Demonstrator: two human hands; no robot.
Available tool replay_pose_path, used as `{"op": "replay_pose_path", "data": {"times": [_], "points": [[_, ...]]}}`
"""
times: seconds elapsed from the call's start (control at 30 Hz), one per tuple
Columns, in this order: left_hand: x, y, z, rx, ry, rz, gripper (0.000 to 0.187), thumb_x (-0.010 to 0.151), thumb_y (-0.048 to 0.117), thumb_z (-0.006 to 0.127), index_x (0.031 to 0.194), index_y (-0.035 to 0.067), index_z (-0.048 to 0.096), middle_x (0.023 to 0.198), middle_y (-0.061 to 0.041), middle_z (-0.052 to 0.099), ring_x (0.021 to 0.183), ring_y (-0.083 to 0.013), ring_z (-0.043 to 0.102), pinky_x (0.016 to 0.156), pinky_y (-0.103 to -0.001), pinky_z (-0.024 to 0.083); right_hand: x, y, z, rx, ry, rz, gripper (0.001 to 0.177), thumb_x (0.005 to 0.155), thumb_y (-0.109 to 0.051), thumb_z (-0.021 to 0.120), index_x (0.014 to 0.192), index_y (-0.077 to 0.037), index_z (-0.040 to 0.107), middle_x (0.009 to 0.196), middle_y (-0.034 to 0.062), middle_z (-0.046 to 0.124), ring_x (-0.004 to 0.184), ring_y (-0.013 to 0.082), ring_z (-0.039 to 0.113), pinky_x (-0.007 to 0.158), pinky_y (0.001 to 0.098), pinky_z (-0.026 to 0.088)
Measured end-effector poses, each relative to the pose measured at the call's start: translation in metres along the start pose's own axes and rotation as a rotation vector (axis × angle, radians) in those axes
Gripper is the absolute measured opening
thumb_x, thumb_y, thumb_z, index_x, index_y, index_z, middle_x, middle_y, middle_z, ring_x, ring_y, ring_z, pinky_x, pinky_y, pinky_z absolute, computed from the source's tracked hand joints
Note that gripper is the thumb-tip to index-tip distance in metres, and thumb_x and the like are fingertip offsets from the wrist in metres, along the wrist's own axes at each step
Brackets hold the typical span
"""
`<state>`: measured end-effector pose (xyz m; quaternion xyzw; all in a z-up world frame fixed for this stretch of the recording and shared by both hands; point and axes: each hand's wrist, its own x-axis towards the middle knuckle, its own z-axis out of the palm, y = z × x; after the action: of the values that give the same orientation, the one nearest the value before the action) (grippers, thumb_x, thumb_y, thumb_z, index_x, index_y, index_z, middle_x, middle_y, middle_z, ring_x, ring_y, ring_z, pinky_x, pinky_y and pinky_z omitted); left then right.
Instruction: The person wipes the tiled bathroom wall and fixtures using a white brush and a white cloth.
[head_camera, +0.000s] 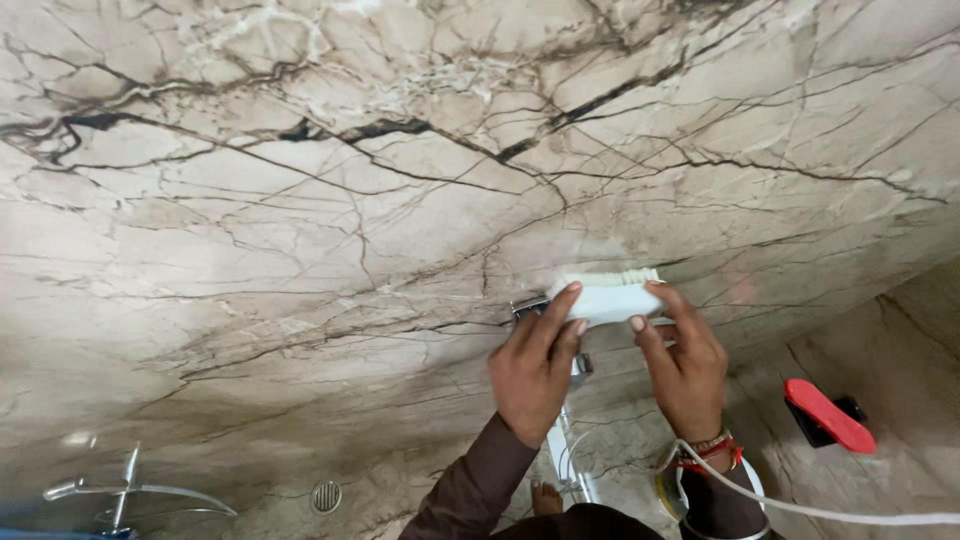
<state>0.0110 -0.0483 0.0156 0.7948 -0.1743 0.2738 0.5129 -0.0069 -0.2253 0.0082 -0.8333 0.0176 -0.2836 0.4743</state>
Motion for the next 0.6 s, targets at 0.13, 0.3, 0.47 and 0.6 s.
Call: {"op": "replay_pose_path", "data": {"times": [0.13, 0.3, 0.47, 0.6], "points": [[0.013, 0.030, 0.038, 0.216, -0.179, -0.009, 0.038, 0.098, 0.035, 0.068, 0.137, 0.033, 0.065, 0.083, -0.004, 0.070, 0.061, -0.0237, 0.066, 0.052, -0.038, 0.053, -0.003, 0.073, -0.007, 0.566, -0.058, 0.392, 0.048, 0.097, -0.011, 0.064, 0.143, -0.013, 0.050, 0.107, 0.0084, 0.071, 0.081, 0.0154, 0.071, 0.056, 0.0266, 0.051], [0.021, 0.046, 0.049, 0.292, -0.306, -0.006, 0.037, 0.098, 0.036, 0.065, 0.135, 0.032, 0.066, 0.080, -0.002, 0.070, 0.062, -0.0229, 0.067, 0.049, -0.039, 0.049, -0.023, 0.096, 0.003, 0.757, -0.098, 0.480, 0.050, 0.097, -0.011, 0.060, 0.144, -0.013, 0.046, 0.103, 0.0087, 0.073, 0.083, 0.0139, 0.070, 0.057, 0.0266, 0.053], [0.029, 0.046, 0.010, 0.287, -0.274, -0.125, 0.036, 0.097, 0.041, 0.067, 0.132, 0.035, 0.068, 0.083, 0.002, 0.074, 0.052, -0.0171, 0.065, 0.046, -0.034, 0.050, -0.007, 0.054, 0.007, 0.521, -0.075, 0.265, 0.044, 0.099, -0.011, 0.062, 0.142, -0.009, 0.052, 0.099, 0.0074, 0.071, 0.078, 0.0141, 0.068, 0.058, 0.0258, 0.051], [0.002, 0.011, -0.034, 0.115, 0.055, -0.085, 0.040, 0.092, 0.029, 0.078, 0.132, 0.024, 0.070, 0.092, -0.004, 0.077, 0.074, -0.0132, 0.074, 0.062, -0.028, 0.058, 0.010, -0.005, 0.002, 0.043, -0.081, -0.202, 0.041, 0.096, -0.015, 0.071, 0.136, -0.016, 0.064, 0.100, 0.0098, 0.065, 0.077, 0.0151, 0.064, 0.061, 0.0269, 0.052]]}}
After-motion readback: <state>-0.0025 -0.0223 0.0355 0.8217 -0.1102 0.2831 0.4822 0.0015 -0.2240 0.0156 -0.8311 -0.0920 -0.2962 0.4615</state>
